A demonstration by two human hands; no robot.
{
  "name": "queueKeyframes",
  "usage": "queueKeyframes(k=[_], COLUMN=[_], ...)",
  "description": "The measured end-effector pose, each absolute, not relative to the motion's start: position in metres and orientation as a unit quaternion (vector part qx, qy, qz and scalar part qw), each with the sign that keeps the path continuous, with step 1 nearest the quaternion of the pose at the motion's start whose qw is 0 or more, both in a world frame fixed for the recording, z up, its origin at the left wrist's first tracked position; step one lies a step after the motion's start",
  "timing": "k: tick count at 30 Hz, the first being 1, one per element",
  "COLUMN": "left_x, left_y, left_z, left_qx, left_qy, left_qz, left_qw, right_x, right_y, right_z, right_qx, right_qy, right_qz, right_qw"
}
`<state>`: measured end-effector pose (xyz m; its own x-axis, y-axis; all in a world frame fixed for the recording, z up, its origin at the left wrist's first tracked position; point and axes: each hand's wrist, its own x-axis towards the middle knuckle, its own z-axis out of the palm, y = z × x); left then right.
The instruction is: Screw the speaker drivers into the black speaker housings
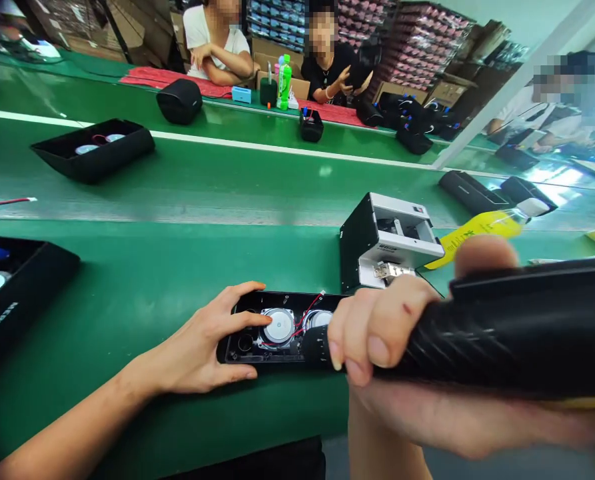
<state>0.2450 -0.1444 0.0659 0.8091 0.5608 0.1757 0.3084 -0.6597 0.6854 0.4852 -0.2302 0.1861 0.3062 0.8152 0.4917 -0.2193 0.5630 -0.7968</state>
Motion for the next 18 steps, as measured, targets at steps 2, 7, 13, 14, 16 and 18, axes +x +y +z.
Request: queueKeyframes(k=[2, 7, 13, 14, 16, 18], left_x=[0.245, 0.248, 0.251, 0.251, 0.25, 0.25], left_y=[-0.144, -0.144, -0.143, -0.143, -0.143, -0.144], left_z=[0.065, 0.065, 0.064, 0.064, 0.065, 0.065], left_qx=[0.891, 0.888, 0.887, 0.886, 0.886, 0.886], left_qy=[0.239, 0.226, 0.227, 0.228, 0.227, 0.227], left_qz=[0.198, 0.221, 0.229, 0.23, 0.231, 0.231], left_qw=[0.332, 0.334, 0.331, 0.331, 0.332, 0.333], right_x=[0.472, 0.463, 0.459, 0.459, 0.461, 0.463], right_y=[-0.222, -0.214, -0.215, -0.215, -0.215, -0.213], right_z=[0.179, 0.161, 0.153, 0.152, 0.149, 0.146], right_qx=[-0.269, -0.233, -0.232, -0.233, -0.235, -0.24], right_qy=[-0.467, -0.479, -0.488, -0.486, -0.488, -0.493], right_qz=[0.369, 0.394, 0.394, 0.397, 0.403, 0.401], right_qw=[0.757, 0.749, 0.743, 0.743, 0.738, 0.734])
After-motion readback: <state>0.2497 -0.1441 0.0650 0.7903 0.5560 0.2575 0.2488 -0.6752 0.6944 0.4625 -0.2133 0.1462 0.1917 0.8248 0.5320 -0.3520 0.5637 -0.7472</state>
